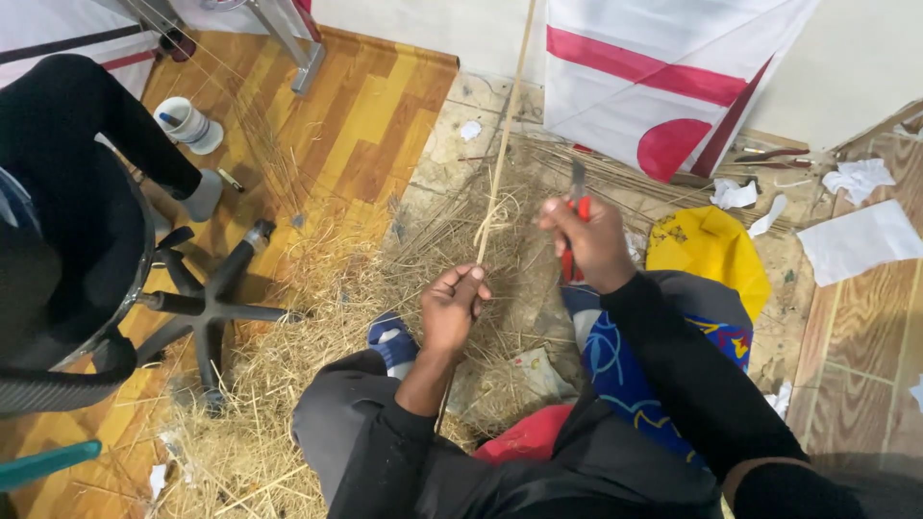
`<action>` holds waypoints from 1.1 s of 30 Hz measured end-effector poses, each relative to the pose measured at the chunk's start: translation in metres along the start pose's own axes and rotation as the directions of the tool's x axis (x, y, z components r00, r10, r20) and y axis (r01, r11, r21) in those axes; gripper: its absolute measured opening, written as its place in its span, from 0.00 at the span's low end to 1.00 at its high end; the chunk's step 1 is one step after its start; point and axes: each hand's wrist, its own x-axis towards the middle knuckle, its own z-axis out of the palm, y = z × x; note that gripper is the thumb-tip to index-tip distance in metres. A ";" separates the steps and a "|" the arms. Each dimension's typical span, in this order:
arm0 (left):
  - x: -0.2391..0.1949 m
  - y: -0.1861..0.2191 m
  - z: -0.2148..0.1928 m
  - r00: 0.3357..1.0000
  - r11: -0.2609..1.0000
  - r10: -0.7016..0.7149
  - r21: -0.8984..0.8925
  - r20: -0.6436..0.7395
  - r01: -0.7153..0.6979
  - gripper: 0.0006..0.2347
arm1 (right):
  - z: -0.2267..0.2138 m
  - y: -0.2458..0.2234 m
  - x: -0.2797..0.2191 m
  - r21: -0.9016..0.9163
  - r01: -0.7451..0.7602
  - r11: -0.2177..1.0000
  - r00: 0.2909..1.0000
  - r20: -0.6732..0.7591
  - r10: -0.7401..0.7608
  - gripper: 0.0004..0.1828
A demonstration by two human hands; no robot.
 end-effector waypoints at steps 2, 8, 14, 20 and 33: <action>0.002 0.000 0.003 0.999 0.999 -0.011 -0.051 -0.044 0.009 0.06 | -0.009 0.005 0.010 0.016 0.031 0.999 0.988 -0.153 -0.029 0.09; 0.009 0.007 0.005 0.999 0.997 0.022 -0.078 -0.031 -0.024 0.07 | -0.029 -0.019 0.024 0.188 0.154 0.970 0.911 -0.408 -0.066 0.06; 0.003 0.014 0.011 1.000 0.993 -0.020 -0.118 0.021 0.023 0.07 | -0.006 -0.030 0.008 0.021 0.086 0.996 0.993 -0.079 -0.084 0.12; -0.002 0.008 0.011 0.996 0.994 -0.039 -0.096 0.080 0.047 0.07 | 0.019 0.003 -0.009 0.071 0.129 0.989 0.962 0.233 -0.142 0.18; -0.004 0.005 0.005 0.999 0.999 -0.037 -0.025 0.039 0.038 0.08 | 0.020 0.025 -0.002 0.025 0.063 0.998 0.966 0.250 -0.067 0.06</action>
